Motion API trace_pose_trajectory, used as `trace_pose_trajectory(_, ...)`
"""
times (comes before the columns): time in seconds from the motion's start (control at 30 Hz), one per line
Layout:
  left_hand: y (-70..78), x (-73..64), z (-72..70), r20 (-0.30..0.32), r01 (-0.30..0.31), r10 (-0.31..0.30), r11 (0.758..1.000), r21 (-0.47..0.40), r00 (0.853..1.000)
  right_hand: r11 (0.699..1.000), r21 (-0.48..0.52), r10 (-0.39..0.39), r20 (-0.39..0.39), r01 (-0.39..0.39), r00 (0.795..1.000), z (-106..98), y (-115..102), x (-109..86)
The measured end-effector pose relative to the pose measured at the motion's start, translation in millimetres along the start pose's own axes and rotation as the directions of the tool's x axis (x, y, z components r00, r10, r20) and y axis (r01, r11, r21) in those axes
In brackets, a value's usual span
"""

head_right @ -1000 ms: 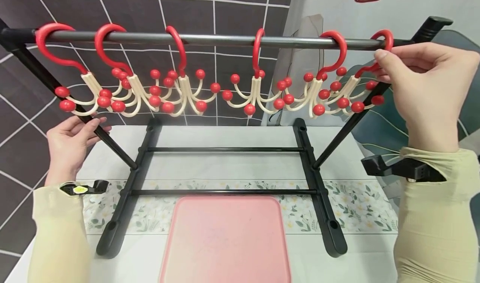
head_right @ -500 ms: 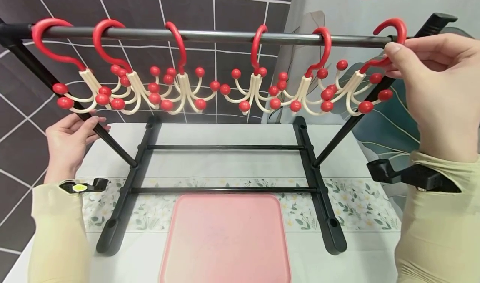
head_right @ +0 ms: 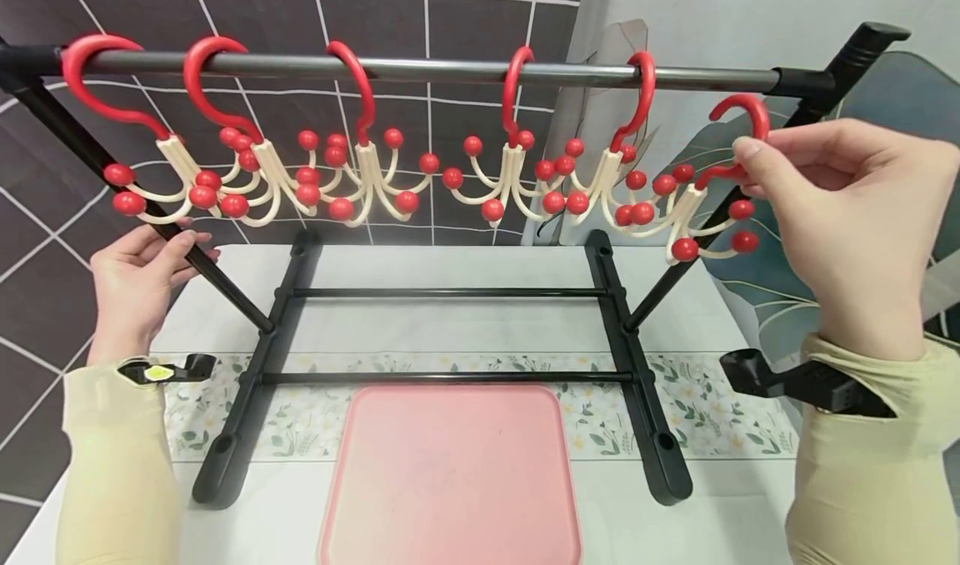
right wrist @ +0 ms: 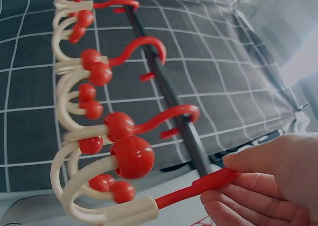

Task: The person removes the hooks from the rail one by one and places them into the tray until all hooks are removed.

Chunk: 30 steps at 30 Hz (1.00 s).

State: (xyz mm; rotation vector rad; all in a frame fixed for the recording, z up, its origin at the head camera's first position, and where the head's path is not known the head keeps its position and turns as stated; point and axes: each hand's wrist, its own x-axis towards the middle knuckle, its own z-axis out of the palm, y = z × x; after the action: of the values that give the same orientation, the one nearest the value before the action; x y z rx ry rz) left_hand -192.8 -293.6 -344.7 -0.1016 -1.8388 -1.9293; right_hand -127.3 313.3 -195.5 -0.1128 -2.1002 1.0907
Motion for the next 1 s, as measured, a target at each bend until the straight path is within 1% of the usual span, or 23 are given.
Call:
trace_pose_trajectory(0.1,0.0,0.3,-0.3,0.002,-0.002,0.002,1.0,-0.005,1.0,0.997,0.029,0.071,0.028,-0.072,0.997,2.7,5.5,-8.0)
trace_pose_trajectory(0.17,0.0,0.3,-0.2,0.006,-0.004,0.004,1.0,-0.018,1.0,0.991,0.018,0.128,0.056,-0.129,0.99,4.0,11.3,-15.0)
trace_pose_trajectory(0.23,0.1,0.3,0.0,0.01,-0.007,0.007,1.0,-0.031,1.0,0.984,-0.016,0.176,0.091,-0.175,0.98,5.8,18.9,-23.4)
trace_pose_trajectory(0.3,0.3,0.1,0.3,0.012,-0.01,0.01,0.999,-0.041,1.0,0.98,-0.044,0.196,0.129,-0.192,0.972,9.0,27.8,-32.4)
trace_pose_trajectory(0.4,1.1,-0.1,0.6,0.013,-0.012,0.012,0.999,-0.047,1.0,0.982,-0.062,0.185,0.193,-0.177,0.964,16.9,42.7,-45.3)
trace_pose_trajectory(0.53,1.5,0.2,0.6,0.01,-0.007,0.008,0.999,-0.04,1.0,0.987,-0.04,0.158,0.282,-0.153,0.946,31.2,60.8,-63.1)
trace_pose_trajectory(0.63,1.3,0.2,0.6,0.006,0.001,0.0,1.0,-0.018,1.0,0.989,-0.027,0.148,0.333,-0.148,0.931,43.2,70.6,-78.1)
trace_pose_trajectory(0.77,1.0,0.2,0.8,0.005,0.003,-0.003,1.0,0.003,1.0,0.991,-0.016,0.129,0.393,-0.134,0.91,60.7,76.8,-99.2)
trace_pose_trajectory(0.83,0.7,0.5,1.0,0.01,0.001,-0.001,1.0,-0.008,1.0,0.992,0.011,0.11,0.424,-0.127,0.899,70.0,77.0,-109.8)
trace_pose_trajectory(0.97,0.1,0.8,1.0,0.016,-0.001,0.002,0.999,-0.041,1.0,0.99,0.101,0.038,0.492,-0.1,0.87,90.4,72.7,-130.2)
trace_pose_trajectory(1.0,0.0,0.8,0.9,0.017,0.0,0.0,0.999,-0.043,1.0,0.987,0.127,0.016,0.513,-0.095,0.858,95.4,70.8,-134.6)
